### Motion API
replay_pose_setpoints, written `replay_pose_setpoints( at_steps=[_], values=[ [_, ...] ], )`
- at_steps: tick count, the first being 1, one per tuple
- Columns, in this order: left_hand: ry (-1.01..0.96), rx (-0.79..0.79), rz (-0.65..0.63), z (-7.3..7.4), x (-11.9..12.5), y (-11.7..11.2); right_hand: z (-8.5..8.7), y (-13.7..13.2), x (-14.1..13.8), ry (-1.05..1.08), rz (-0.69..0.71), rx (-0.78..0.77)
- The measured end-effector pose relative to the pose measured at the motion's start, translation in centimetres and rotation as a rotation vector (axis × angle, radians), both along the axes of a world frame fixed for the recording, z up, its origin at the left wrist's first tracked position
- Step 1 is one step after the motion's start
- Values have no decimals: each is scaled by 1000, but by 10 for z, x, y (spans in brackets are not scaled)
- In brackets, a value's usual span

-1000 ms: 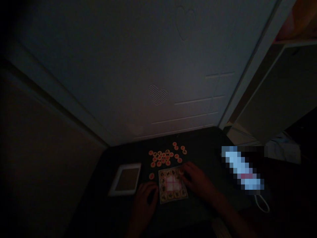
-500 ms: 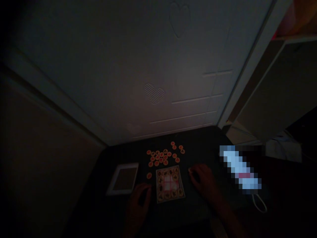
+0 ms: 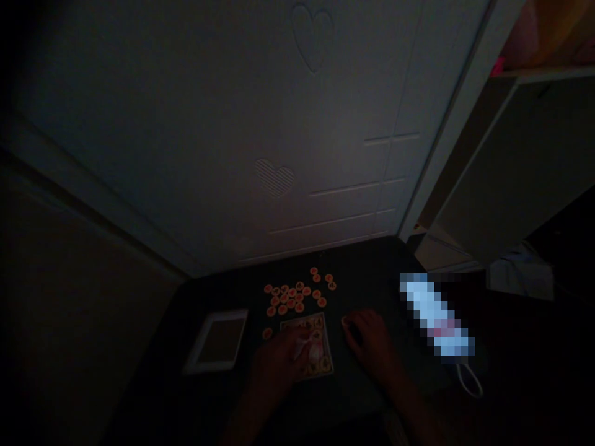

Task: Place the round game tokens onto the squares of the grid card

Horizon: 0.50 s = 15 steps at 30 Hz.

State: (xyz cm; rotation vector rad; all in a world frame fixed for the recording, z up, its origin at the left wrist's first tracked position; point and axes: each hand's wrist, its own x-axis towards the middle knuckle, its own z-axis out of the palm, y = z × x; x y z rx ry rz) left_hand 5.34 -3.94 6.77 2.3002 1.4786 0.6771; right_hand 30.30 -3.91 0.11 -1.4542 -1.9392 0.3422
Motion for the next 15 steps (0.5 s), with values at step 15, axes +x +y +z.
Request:
replay_pose_setpoints(
  at_steps=[15],
  values=[
    [249, -144, -5, -3, 18, 12, 9, -8, -25, 122, 112, -37]
  ],
)
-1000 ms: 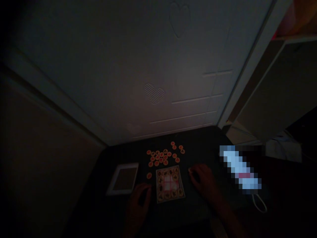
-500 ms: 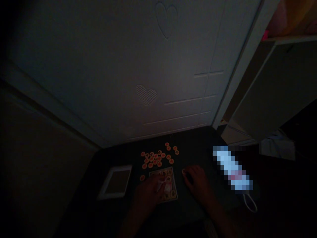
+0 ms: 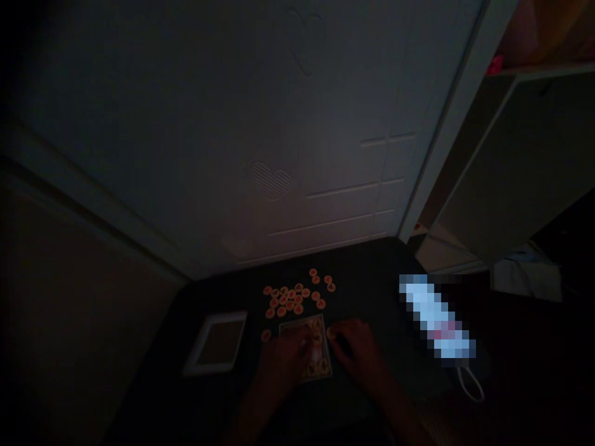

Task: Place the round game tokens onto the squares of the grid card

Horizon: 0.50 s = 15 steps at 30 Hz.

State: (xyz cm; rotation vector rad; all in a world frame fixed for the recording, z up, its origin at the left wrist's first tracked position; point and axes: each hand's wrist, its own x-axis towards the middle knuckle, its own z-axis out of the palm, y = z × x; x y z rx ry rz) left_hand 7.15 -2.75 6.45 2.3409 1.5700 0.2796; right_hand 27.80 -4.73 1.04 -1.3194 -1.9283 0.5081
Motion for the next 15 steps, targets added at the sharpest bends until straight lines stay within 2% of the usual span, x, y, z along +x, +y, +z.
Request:
replay_pose_setpoints(
  at_steps=[5, 15],
  values=[
    [-45, -21, -32, -4, 5, 1, -6, 1, 2, 20, -20, -16],
    [-62, 3, 0, -8, 0, -3, -11, 1, 2, 76, -79, 3]
  ],
)
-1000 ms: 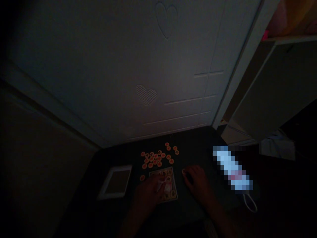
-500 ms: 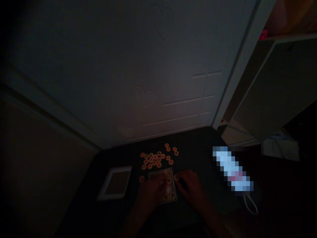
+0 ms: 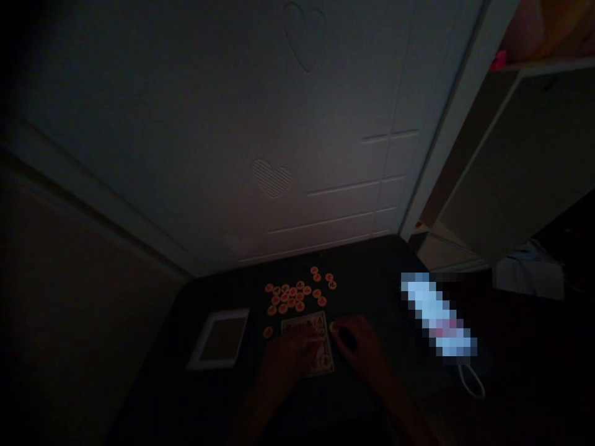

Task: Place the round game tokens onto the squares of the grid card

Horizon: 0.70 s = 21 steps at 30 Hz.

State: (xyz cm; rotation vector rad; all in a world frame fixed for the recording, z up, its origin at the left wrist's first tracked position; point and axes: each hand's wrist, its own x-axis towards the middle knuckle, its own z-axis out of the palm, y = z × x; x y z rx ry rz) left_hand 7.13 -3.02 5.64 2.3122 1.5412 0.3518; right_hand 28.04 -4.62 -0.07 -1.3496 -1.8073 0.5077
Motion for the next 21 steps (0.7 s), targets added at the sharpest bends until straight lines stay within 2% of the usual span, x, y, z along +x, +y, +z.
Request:
replay_pose_setpoints(
  at_steps=[7, 16, 21],
  values=[
    [-9, -27, 39, -3, 6, 2, 3, -1, 0, 24, -18, -6],
    [-8, -9, 37, 3, 8, 2, -5, 0, 2, 51, -34, -32],
    [-62, -1, 10, 11, 0, -5, -5, 0, 3, 68, -36, -30]
  ],
)
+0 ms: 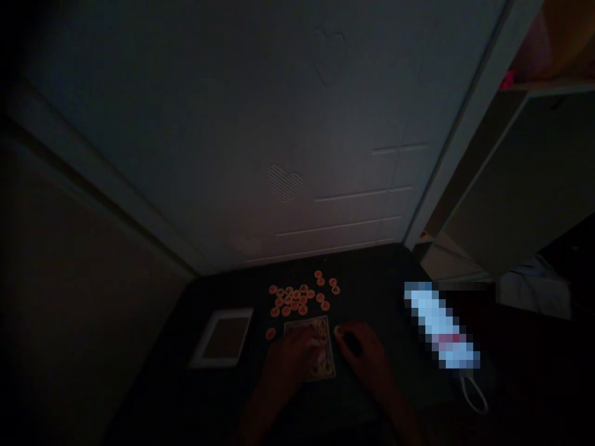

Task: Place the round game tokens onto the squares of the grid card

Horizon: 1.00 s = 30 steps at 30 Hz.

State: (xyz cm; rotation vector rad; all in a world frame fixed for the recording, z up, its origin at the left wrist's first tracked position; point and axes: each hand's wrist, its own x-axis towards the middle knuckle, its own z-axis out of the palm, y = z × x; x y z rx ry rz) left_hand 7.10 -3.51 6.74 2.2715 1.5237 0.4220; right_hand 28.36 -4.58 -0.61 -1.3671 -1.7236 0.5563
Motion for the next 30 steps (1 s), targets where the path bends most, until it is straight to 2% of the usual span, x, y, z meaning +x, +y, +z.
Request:
replay_pose_setpoints(
  at_steps=[4, 9, 13, 16, 20, 25, 30],
  values=[
    [-32, 4, 11, 1, -19, -10, 8, -4, -3, 2, 1, 12],
    [-44, 2, 75, -1, -46, -19, 27, -9, -19, -28, 155, 39],
    [-36, -39, 127, 3, -52, -22, 36, -3, -29, -43, 233, 111],
    [-17, -52, 135, 6, -43, -22, 33, 3, -24, -35, 149, 118],
    [20, -64, 115, 11, -17, -15, 21, 6, -4, -33, -30, 82],
    [91, -78, 68, 16, 13, -4, 10, 3, 11, -40, -57, 48],
    [134, -71, 93, 15, 23, 2, 8, 4, 10, -19, -57, 67]
  ],
)
